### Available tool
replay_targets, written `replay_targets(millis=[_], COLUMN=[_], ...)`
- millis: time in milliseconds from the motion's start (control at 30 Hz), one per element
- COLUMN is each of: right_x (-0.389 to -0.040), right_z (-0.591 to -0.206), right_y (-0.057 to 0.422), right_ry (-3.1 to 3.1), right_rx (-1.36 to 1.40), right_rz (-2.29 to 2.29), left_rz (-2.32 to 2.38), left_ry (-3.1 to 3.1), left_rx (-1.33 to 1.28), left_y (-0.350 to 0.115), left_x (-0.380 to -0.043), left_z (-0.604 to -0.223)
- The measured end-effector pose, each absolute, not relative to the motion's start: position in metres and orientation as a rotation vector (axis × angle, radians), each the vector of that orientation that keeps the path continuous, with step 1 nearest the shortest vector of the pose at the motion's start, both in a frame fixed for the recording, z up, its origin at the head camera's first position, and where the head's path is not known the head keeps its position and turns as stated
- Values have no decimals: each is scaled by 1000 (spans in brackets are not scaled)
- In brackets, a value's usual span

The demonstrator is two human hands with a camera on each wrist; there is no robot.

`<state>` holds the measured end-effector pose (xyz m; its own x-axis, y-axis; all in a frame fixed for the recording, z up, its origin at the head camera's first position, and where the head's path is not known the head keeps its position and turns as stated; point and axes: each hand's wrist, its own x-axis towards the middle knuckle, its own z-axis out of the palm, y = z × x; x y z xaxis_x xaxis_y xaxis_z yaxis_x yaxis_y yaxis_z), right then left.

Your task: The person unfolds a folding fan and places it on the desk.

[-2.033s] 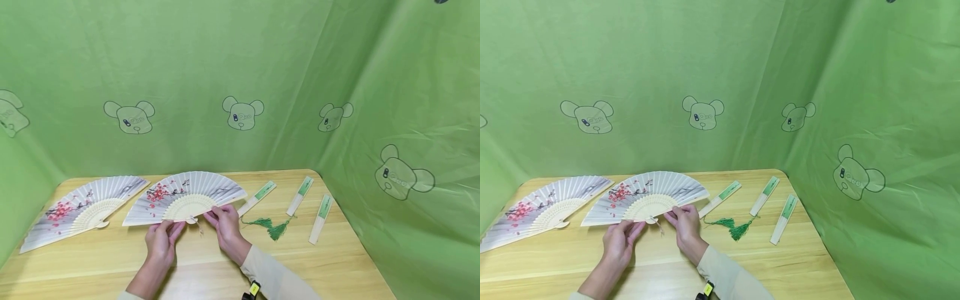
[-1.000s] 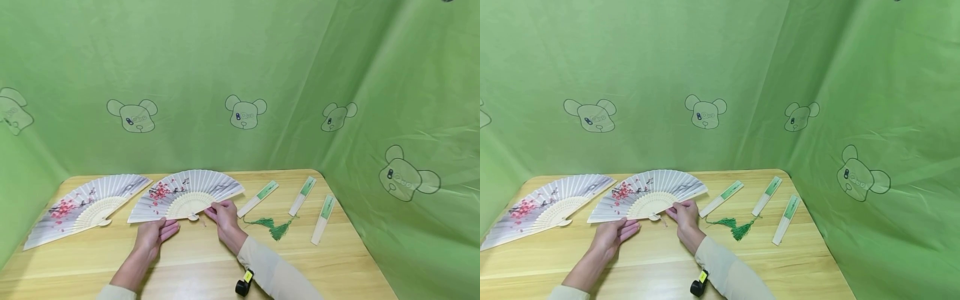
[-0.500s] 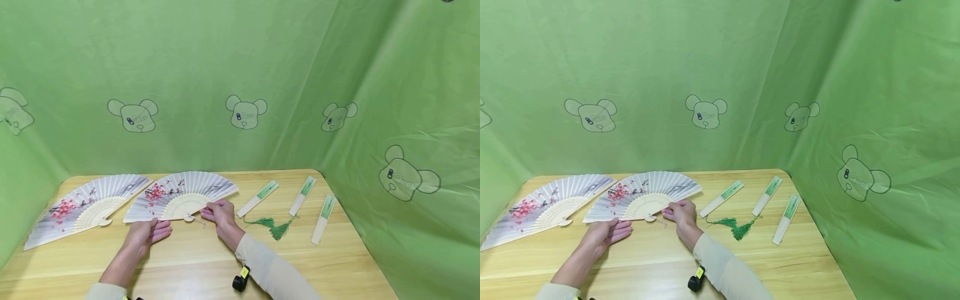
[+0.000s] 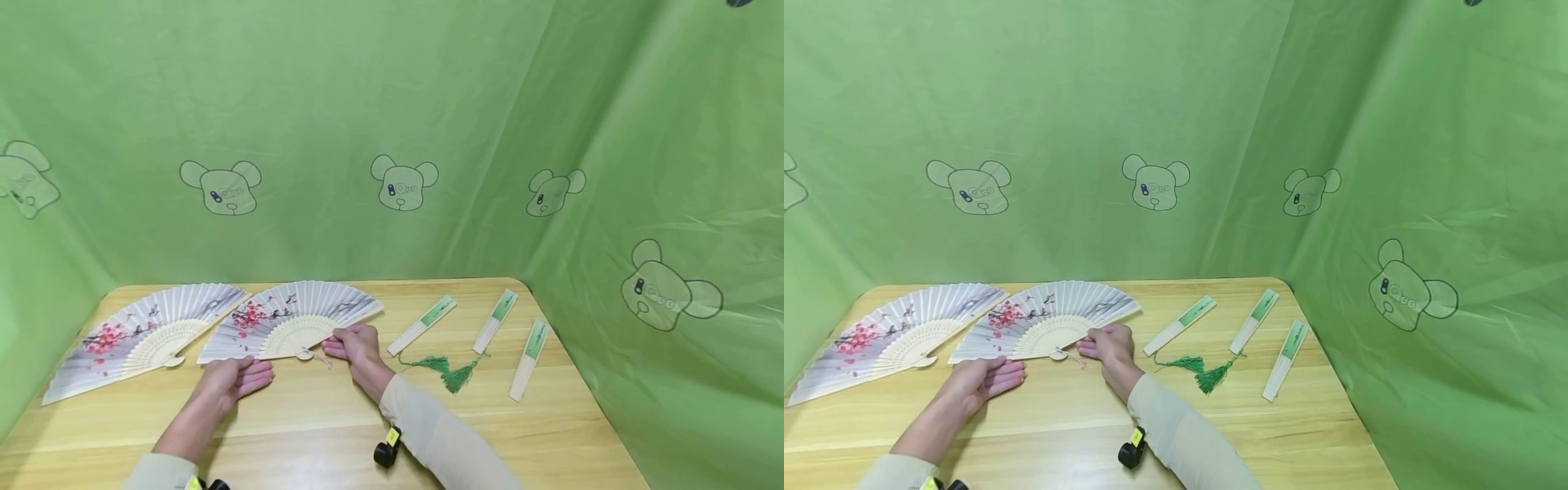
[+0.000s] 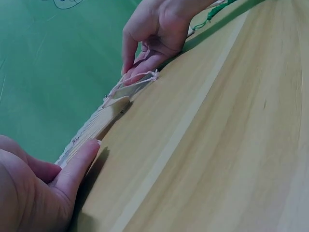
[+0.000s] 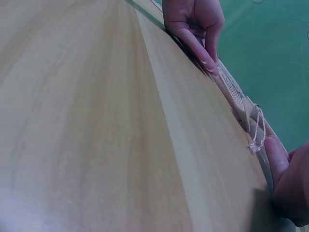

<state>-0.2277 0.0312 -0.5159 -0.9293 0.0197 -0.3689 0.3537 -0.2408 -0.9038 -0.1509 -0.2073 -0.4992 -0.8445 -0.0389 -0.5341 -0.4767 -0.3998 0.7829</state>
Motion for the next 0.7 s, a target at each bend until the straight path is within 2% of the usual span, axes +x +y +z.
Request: replay_targets(millis=[700], right_x=[-240], right_z=[-512], right_y=[32], right_ry=[1799], right_rx=[470], right_rz=[-2156], left_rz=[2257], left_ry=[1426], left_rx=[-653], left_y=[-219], left_x=[-153], left_z=[-495])
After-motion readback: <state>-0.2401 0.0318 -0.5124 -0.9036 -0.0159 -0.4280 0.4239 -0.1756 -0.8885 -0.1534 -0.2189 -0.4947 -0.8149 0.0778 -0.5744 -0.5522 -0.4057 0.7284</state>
